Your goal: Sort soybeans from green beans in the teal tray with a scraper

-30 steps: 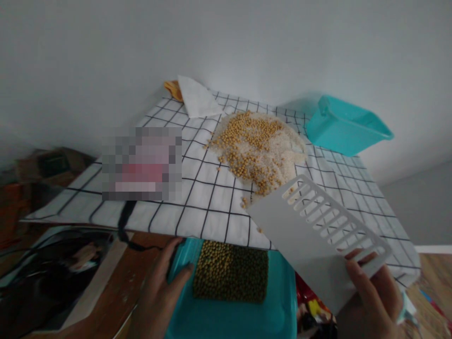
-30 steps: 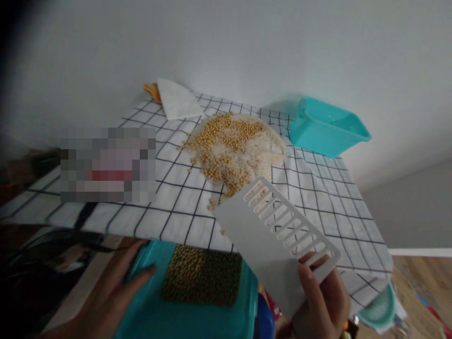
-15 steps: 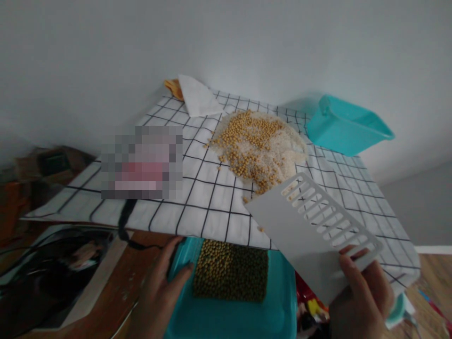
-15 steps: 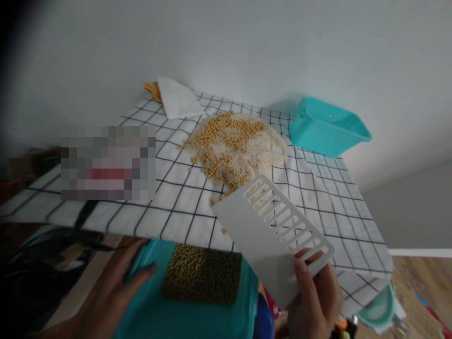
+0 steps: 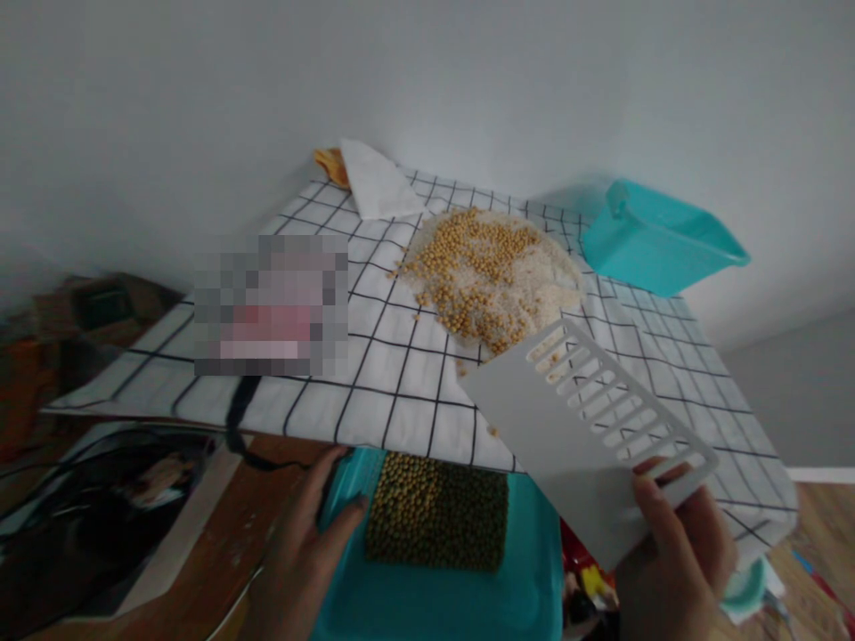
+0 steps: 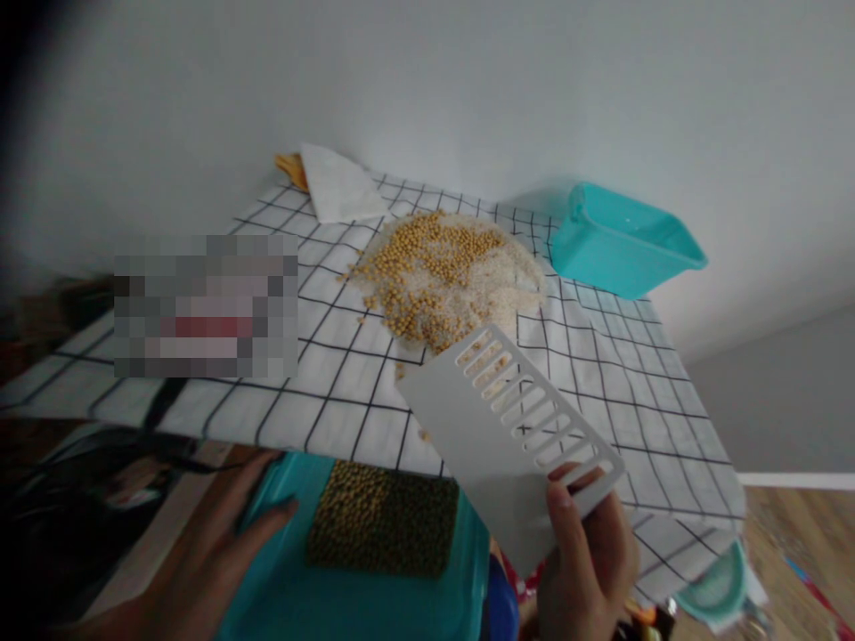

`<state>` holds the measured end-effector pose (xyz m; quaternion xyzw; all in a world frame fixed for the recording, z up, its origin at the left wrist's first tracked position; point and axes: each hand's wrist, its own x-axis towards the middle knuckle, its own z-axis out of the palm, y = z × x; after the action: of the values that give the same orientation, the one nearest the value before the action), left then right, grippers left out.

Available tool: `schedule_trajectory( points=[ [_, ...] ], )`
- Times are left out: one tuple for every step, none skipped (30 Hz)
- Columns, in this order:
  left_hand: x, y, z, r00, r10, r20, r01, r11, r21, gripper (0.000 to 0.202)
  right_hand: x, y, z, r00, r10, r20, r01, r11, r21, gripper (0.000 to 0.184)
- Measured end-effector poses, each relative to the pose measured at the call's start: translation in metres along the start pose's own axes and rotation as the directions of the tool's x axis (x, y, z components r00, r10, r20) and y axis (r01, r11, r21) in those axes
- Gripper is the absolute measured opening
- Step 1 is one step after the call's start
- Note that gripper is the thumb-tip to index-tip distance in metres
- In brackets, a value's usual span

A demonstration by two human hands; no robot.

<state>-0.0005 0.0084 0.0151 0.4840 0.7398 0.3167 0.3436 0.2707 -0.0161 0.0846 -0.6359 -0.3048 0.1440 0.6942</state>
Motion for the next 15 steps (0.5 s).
schedule_trajectory(
  points=[
    [-0.0006,0.0015,-0.0002,1.000,0.006,-0.003,-0.006,1.000,-0.001,0.045,-0.0033,-0.0032,0.0025,1.000,0.015,0.006,-0.015,1.000,-0.005,0.013],
    [-0.0010,0.0030,-0.0003,1.000,0.015,-0.010,-0.015,1.000,-0.004,0.044,-0.0060,-0.0055,0.0041,1.000,0.027,0.010,-0.027,1.000,-0.015,0.013],
    [-0.0014,0.0044,-0.0004,1.000,0.024,-0.011,-0.024,1.000,-0.005,0.043,-0.0079,-0.0069,0.0047,0.999,0.035,0.012,-0.035,0.999,-0.025,0.012],
    [-0.0017,0.0057,-0.0005,1.000,0.028,-0.014,-0.028,1.000,-0.004,0.043,-0.0088,-0.0073,0.0045,0.999,0.036,0.016,-0.036,0.999,-0.031,0.013],
    [-0.0018,0.0069,-0.0005,0.999,0.028,-0.022,-0.028,1.000,-0.002,0.042,-0.0089,-0.0067,0.0036,0.999,0.031,0.017,-0.031,0.999,-0.033,0.014],
    [-0.0017,0.0079,-0.0006,0.999,0.028,-0.030,-0.028,1.000,0.000,0.042,-0.0083,-0.0055,0.0024,1.000,0.024,0.018,-0.024,0.999,-0.030,0.015],
    [-0.0015,0.0087,-0.0008,0.999,0.030,-0.035,-0.030,1.000,0.001,0.041,-0.0075,-0.0040,0.0011,1.000,0.011,0.015,-0.011,1.000,-0.022,0.015],
    [-0.0011,0.0091,-0.0011,0.999,0.036,-0.036,-0.036,0.999,0.002,0.041,-0.0066,-0.0026,0.0001,1.000,-0.005,0.013,0.005,1.000,-0.014,0.016],
    [-0.0005,0.0092,-0.0014,0.998,0.047,-0.036,-0.047,0.999,0.000,0.040,-0.0059,-0.0016,-0.0004,1.000,-0.022,0.011,0.022,1.000,-0.010,0.016],
    [0.0002,0.0090,-0.0019,0.998,0.058,-0.034,-0.059,0.998,-0.002,0.040,-0.0055,-0.0011,-0.0004,0.999,-0.036,0.006,0.036,0.999,-0.010,0.016],
    [0.0009,0.0085,-0.0024,0.997,0.068,-0.026,-0.068,0.998,-0.003,0.040,-0.0055,-0.0012,0.0002,0.999,-0.046,-0.002,0.046,0.999,-0.012,0.015],
    [0.0015,0.0079,-0.0029,0.997,0.072,-0.020,-0.072,0.997,-0.001,0.040,-0.0058,-0.0020,0.0014,0.999,-0.049,-0.010,0.049,0.999,-0.012,0.014],
    [0.0020,0.0074,-0.0033,0.997,0.070,-0.017,-0.070,0.998,0.004,0.040,-0.0061,-0.0031,0.0028,0.999,-0.047,-0.022,0.046,0.999,-0.007,0.014],
    [0.0023,0.0070,-0.0036,0.998,0.064,-0.018,-0.064,0.998,0.010,0.041,-0.0063,-0.0044,0.0041,0.998,-0.043,-0.043,0.044,0.999,0.003,0.014],
    [0.0023,0.0068,-0.0037,0.998,0.058,-0.017,-0.058,0.998,0.014,0.041,-0.0063,-0.0055,0.0052,0.997,-0.044,-0.071,0.045,0.999,0.012,0.014]
  ],
)
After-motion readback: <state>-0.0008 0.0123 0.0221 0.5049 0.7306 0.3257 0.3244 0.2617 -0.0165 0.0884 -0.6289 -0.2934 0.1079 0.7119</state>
